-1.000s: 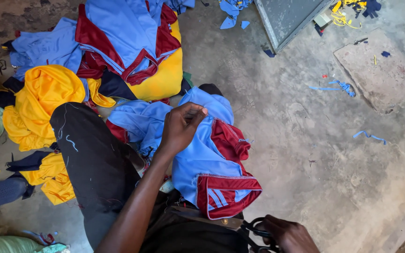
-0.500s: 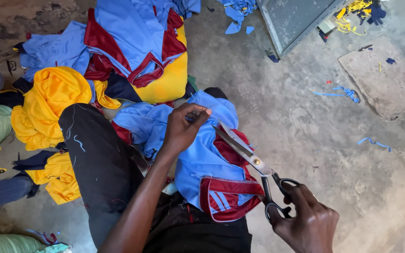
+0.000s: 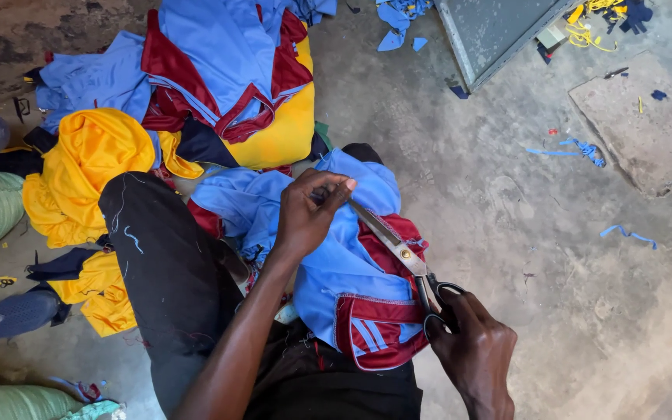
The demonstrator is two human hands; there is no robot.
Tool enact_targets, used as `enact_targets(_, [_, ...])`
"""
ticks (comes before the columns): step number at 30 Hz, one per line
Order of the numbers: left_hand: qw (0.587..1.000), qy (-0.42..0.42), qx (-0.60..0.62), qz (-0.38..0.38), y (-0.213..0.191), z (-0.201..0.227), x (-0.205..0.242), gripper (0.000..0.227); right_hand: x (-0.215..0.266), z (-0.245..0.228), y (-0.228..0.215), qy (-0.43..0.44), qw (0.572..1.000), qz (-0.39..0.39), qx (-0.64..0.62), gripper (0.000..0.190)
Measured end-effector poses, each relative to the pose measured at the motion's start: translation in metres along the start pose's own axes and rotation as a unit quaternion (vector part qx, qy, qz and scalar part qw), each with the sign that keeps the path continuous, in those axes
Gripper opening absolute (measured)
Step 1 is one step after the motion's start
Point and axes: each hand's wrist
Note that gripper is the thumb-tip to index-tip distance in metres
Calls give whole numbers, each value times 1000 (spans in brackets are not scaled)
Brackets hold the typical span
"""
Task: Trimming excess threads and fabric edges from garments using scissors
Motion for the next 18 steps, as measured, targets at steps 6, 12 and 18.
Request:
enact_targets(6, [988,84,-129,-25,6,21,6,20,15,3,2,143,980,50,-131,34])
enact_targets(12, [936,228,-204,-176,43,41,25,16,14,-11,-13,233,949,97,-191,22])
enact_targets(18, [872,246,-393,-154,62,42,54,52,20,-12,-11,327,894,117,-283,23])
Point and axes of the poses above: each hand's wrist, its own x-axis away from the middle knuckle, its own y-axis out of the palm, z = x × y
